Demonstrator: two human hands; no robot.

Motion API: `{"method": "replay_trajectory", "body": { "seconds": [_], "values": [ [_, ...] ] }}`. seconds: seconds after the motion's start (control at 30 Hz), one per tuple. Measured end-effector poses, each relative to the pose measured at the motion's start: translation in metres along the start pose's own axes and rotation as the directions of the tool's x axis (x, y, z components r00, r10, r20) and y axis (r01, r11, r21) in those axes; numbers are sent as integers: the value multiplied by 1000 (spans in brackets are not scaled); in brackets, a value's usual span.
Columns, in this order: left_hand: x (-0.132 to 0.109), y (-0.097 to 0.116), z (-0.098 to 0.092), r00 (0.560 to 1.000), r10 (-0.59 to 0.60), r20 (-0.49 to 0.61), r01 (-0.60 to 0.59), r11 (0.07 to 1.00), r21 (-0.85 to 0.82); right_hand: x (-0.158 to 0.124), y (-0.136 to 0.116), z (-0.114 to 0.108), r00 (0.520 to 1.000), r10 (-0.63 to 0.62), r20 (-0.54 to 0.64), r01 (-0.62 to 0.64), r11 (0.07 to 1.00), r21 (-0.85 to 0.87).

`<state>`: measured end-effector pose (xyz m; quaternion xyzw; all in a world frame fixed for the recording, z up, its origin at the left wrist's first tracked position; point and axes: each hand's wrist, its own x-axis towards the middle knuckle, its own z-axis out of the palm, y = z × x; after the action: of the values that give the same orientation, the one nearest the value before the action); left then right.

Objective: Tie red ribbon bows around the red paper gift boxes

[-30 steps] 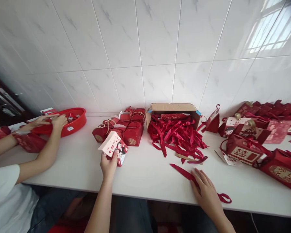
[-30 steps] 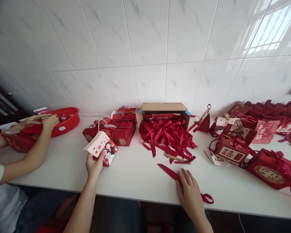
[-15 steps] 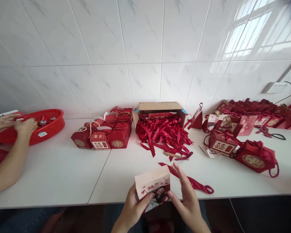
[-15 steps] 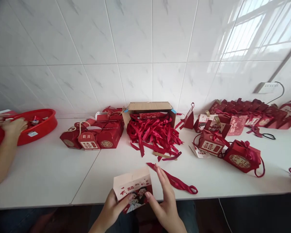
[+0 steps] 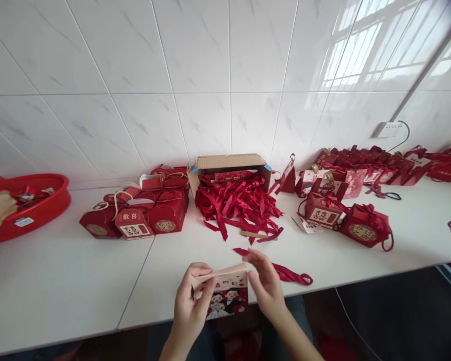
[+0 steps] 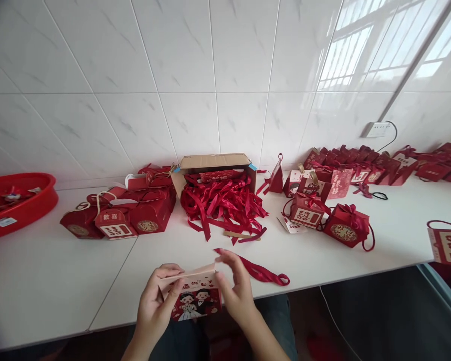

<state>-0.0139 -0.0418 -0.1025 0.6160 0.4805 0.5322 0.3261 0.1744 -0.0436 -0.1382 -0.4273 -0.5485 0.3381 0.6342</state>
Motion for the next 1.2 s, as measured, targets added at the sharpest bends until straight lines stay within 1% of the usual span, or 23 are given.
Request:
{"method": "replay_trajectory", "body": {
  "seconds": [0.07,0.13,0.17,0.2,0.23,0.27,0.33,0.4,0.5,0.57,0.63,0.7,0.73,0.8,0.87,0.9,0.97,1.0,1.03,1.07,1.1,1.13,1.2],
  "values": [
    [0,1,-2,999,-20,40,21,999,-24,26,5,-11,997,-54,-59,46,989,-138],
    [0,3,-2,995,-35,91,38,998,-40,62,13,-23,999,-46,25,52,932,-359],
    [0,4,-2,992,-43,117,49,998,-47,81,17,-30,993,27,113,32,870,-493],
    [0,4,-2,989,-54,140,62,997,-53,101,23,-37,972,129,198,28,771,-636],
    [1,5,-2,985,-69,156,78,995,-56,119,29,-44,954,186,234,25,731,-682],
    [1,5,-2,983,-83,166,93,994,-55,136,35,-51,945,223,239,16,700,-714],
    [2,5,-2,981,-95,171,104,993,-46,162,46,-67,940,279,195,-19,616,-787],
    [2,6,-2,982,-92,166,100,994,-40,178,54,-83,950,287,121,-52,529,-847],
    [2,8,-2,983,-96,160,102,994,-32,187,57,-97,966,257,10,-100,412,-905],
    [2,9,-1,983,-98,156,103,994,-29,185,55,-96,973,231,-18,-105,370,-923],
    [3,9,-1,983,-98,157,103,994,-29,179,53,-87,974,223,37,-49,371,-927],
    [3,8,-1,982,-91,164,97,995,-31,167,54,-71,956,243,163,53,402,-914],
    [3,7,-1,982,-87,168,94,995,-33,159,56,-62,935,260,239,111,426,-898],
    [2,6,-1,981,-84,176,93,995,-42,141,59,-45,875,295,384,213,476,-853],
    [2,6,-1,980,-82,180,91,995,-45,122,61,-30,803,305,512,298,538,-788],
    [2,6,-1,981,-79,179,88,995,-42,115,61,-25,764,286,579,336,589,-735],
    [2,6,-1,983,-68,170,75,997,-35,103,59,-16,685,199,701,399,703,-589],
    [2,6,-1,984,-64,166,71,997,-33,100,57,-13,650,147,745,418,750,-513],
    [2,6,-1,985,-63,162,70,997,-35,98,55,-11,629,104,770,424,784,-453],
    [2,6,-1,985,-64,160,71,997,-37,98,54,-9,625,81,777,420,804,-422],
    [2,6,-1,985,-65,158,72,997,-41,99,53,-8,637,74,768,408,812,-417],
    [2,6,-1,985,-67,159,75,996,-45,102,52,-8,664,80,744,388,813,-434],
    [2,6,-1,983,-73,166,83,995,-50,112,54,-7,738,95,668,340,803,-490]
  ]
}}
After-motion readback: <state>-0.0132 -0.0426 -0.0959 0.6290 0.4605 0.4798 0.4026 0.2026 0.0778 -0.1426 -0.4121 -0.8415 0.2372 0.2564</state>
